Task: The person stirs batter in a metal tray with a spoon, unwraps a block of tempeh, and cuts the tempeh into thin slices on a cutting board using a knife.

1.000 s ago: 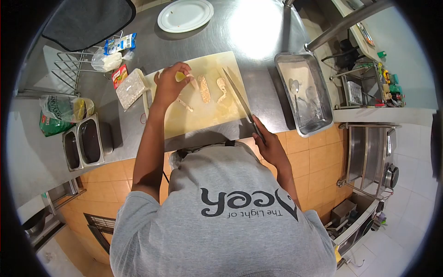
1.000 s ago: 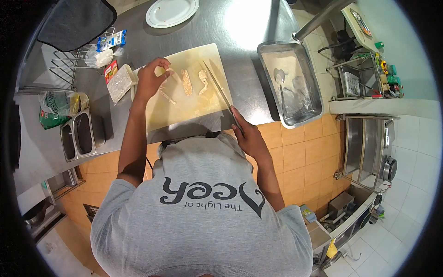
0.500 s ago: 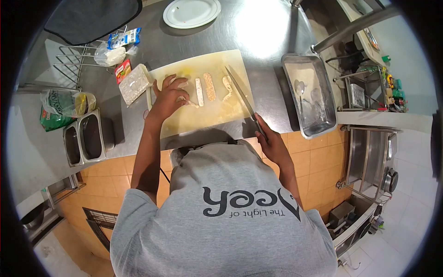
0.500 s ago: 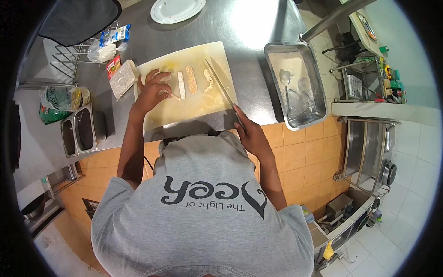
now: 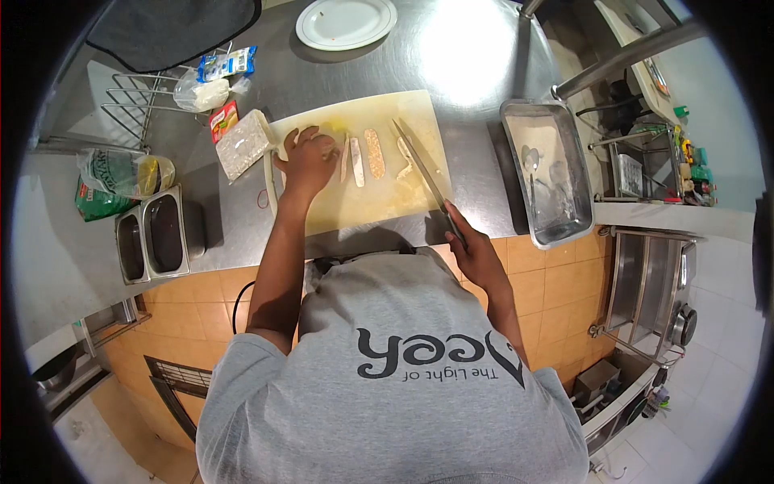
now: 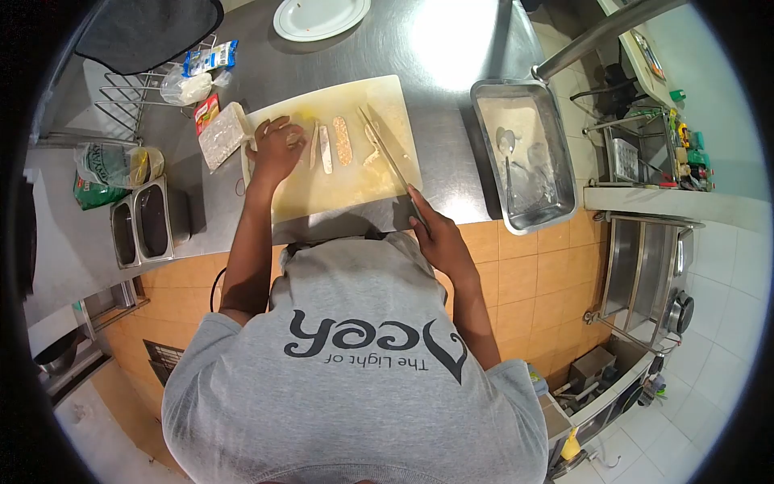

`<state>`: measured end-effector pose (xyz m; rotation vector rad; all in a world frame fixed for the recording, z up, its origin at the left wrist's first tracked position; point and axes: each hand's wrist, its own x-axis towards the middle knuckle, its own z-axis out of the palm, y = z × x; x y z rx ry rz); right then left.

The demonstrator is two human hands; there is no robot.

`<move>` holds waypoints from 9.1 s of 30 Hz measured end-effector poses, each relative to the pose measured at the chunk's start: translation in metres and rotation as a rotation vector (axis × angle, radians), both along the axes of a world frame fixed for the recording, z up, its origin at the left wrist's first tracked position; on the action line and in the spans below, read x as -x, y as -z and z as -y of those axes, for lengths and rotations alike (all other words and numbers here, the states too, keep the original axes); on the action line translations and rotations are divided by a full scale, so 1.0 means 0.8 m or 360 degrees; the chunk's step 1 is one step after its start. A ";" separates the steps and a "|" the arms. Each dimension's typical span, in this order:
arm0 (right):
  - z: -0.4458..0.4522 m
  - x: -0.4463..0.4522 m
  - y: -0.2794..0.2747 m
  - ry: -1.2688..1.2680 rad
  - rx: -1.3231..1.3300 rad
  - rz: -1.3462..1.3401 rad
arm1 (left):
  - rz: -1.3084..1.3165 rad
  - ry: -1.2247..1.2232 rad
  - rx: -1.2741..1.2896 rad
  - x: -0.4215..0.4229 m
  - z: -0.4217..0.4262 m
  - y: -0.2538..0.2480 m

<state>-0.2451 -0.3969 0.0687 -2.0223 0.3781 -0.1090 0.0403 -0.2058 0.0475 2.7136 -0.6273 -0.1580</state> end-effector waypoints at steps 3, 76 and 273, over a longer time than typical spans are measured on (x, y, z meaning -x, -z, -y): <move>0.000 0.002 -0.008 0.0038 -0.0024 -0.0118 | 0.0071 0.0070 0.0083 -0.036 -0.020 0.022; -0.258 -0.136 -0.015 0.0239 0.0172 -0.0316 | 0.0011 0.0824 0.0525 -0.035 -0.123 0.044; -0.179 -0.100 -0.027 0.0273 0.0306 -0.0225 | 0.0081 0.0926 0.0210 -0.043 -0.042 0.043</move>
